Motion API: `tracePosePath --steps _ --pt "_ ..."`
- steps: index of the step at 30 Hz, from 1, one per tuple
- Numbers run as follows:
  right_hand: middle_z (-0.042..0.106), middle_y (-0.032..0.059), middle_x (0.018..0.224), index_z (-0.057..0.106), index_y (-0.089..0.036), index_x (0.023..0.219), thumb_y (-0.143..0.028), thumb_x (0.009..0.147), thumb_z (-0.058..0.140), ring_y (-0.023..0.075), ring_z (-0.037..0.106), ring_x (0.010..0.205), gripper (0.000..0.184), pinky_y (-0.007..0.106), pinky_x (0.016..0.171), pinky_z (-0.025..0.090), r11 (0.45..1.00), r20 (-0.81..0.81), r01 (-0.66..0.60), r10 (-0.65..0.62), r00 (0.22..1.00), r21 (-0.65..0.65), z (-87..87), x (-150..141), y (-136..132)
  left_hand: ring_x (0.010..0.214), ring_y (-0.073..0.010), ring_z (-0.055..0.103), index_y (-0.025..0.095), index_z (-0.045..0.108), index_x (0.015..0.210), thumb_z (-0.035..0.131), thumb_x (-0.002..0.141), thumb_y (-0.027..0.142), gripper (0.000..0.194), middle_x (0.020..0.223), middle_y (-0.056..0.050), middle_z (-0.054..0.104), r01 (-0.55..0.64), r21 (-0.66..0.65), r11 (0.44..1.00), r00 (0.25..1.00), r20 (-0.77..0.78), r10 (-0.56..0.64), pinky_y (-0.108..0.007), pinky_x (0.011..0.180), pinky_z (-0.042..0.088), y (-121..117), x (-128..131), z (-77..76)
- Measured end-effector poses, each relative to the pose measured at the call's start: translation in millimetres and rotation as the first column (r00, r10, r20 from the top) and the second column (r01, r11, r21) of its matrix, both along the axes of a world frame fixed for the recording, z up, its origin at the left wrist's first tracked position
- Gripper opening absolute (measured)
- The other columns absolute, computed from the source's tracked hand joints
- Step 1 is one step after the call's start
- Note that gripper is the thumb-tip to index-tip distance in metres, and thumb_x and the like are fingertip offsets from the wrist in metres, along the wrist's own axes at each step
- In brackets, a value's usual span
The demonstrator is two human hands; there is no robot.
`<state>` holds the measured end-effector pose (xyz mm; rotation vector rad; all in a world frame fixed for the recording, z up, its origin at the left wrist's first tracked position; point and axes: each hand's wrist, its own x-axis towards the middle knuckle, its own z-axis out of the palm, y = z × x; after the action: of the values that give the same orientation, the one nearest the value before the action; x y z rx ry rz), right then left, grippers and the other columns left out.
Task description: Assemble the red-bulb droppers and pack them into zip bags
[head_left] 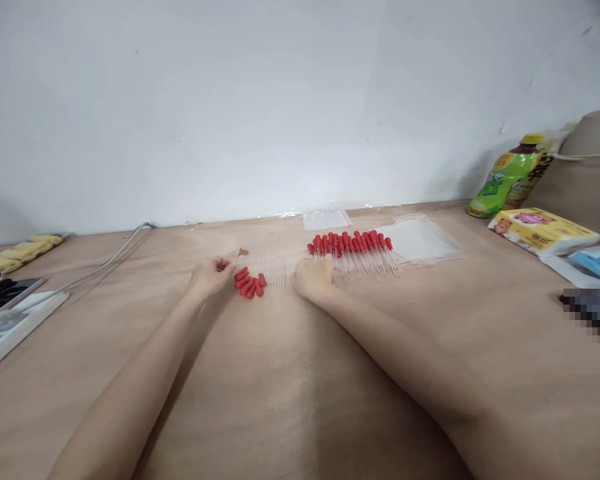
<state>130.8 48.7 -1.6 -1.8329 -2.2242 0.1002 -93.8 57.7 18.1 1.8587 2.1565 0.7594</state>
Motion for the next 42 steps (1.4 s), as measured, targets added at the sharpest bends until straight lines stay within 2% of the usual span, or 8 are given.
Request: tracePosePath --steps 5,12,16,19,21,24,30,42 --pt "0.062 0.0151 0.085 0.057 -0.009 0.086 -0.025 0.084 0.037 0.0226 0.054 0.078 0.026 0.037 0.074 0.024 0.964 0.004 -0.054 0.054 0.999 0.26 -6.1 23 -25 0.057 -0.0149 0.053 0.015 0.065 0.066 0.061 0.064 0.046 0.031 0.061 -0.001 0.063 0.07 -0.109 0.992 0.977 0.209 -0.046 -0.022 0.052 0.036 10 -13 -22.6" --pt "0.06 0.0008 0.066 0.051 -0.016 0.076 -0.025 0.089 0.034 0.0121 0.051 0.062 0.023 0.034 0.081 0.022 0.83 -0.084 -0.195 0.278 0.957 0.522 -31.4 92 -59 0.059 -0.0153 0.053 0.015 0.061 0.07 0.059 0.069 0.039 0.024 0.062 -0.001 0.061 -0.006 -0.061 0.998 0.991 0.131 0.014 -0.023 0.054 0.036 11 -13 -20.6" --pt "0.064 0.002 0.074 0.053 -0.016 0.088 -0.026 0.089 0.038 0.0122 0.054 0.064 0.017 0.03 0.078 0.028 0.809 -0.174 -0.234 0.379 0.909 0.538 -39.8 115 -63 0.064 -0.0153 0.054 0.016 0.057 0.082 0.052 0.077 0.035 0.021 0.073 -0.002 0.061 -0.002 0.187 0.982 0.999 0.052 -0.008 -0.023 0.055 0.039 -2 9 -7.4" --pt "0.066 0.004 0.083 0.053 -0.017 0.104 -0.025 0.089 0.04 0.0131 0.056 0.07 0.021 0.029 0.075 0.03 0.805 -0.222 -0.263 0.432 0.874 0.531 -39.4 118 -62 0.074 -0.0148 0.057 0.016 0.054 0.1 0.048 0.082 0.031 0.024 0.087 -0.004 0.061 0.212 0.358 0.909 0.956 0.116 -0.268 -0.024 0.063 0.044 -24 48 -6.5" --pt "0.066 0.0038 0.085 0.056 -0.019 0.101 -0.024 0.089 0.04 0.0127 0.056 0.072 0.021 0.029 0.075 0.03 0.818 -0.242 -0.272 0.437 0.866 0.507 -36.7 116 -61 0.078 -0.0153 0.057 0.018 0.053 0.109 0.046 0.084 0.026 0.027 0.088 -0.005 0.06 0.414 0.37 0.832 0.88 0.071 -0.469 -0.027 0.069 0.045 -42 77 -13.6" --pt "0.065 0.0031 0.084 0.059 -0.019 0.093 -0.023 0.087 0.042 0.0117 0.055 0.07 0.019 0.03 0.075 0.029 0.838 -0.269 -0.265 0.426 0.864 0.477 -32.7 113 -63 0.085 -0.016 0.056 0.02 0.061 0.097 0.045 0.086 0.022 0.02 0.089 -0.005 0.059 0.621 0.307 0.721 0.752 0.025 -0.659 -0.029 0.076 0.044 -60 104 -29.0" --pt "0.063 0.0017 0.078 0.06 -0.018 0.089 -0.023 0.085 0.044 0.0097 0.053 0.063 0.017 0.031 0.076 0.028 0.825 -0.262 -0.316 0.471 0.842 0.468 -31.5 109 -64 0.073 -0.0149 0.058 0.014 0.059 0.095 0.045 0.086 0.025 0.021 0.081 -0.006 0.06 0.612 0.228 0.758 0.715 0.251 -0.653 -0.028 0.067 0.047 -56 105 -45.1" --pt "0.064 0.0035 0.08 0.06 -0.018 0.09 -0.022 0.085 0.045 0.0114 0.054 0.067 0.017 0.032 0.077 0.028 0.799 -0.24 -0.376 0.526 0.816 0.47 -32.8 107 -62 0.075 -0.0154 0.061 0.013 0.056 0.098 0.045 0.086 0.03 0.023 0.08 -0.006 0.063 0.64 0.19 0.745 0.634 0.417 -0.651 -0.028 0.071 0.048 -60 107 -42.0"
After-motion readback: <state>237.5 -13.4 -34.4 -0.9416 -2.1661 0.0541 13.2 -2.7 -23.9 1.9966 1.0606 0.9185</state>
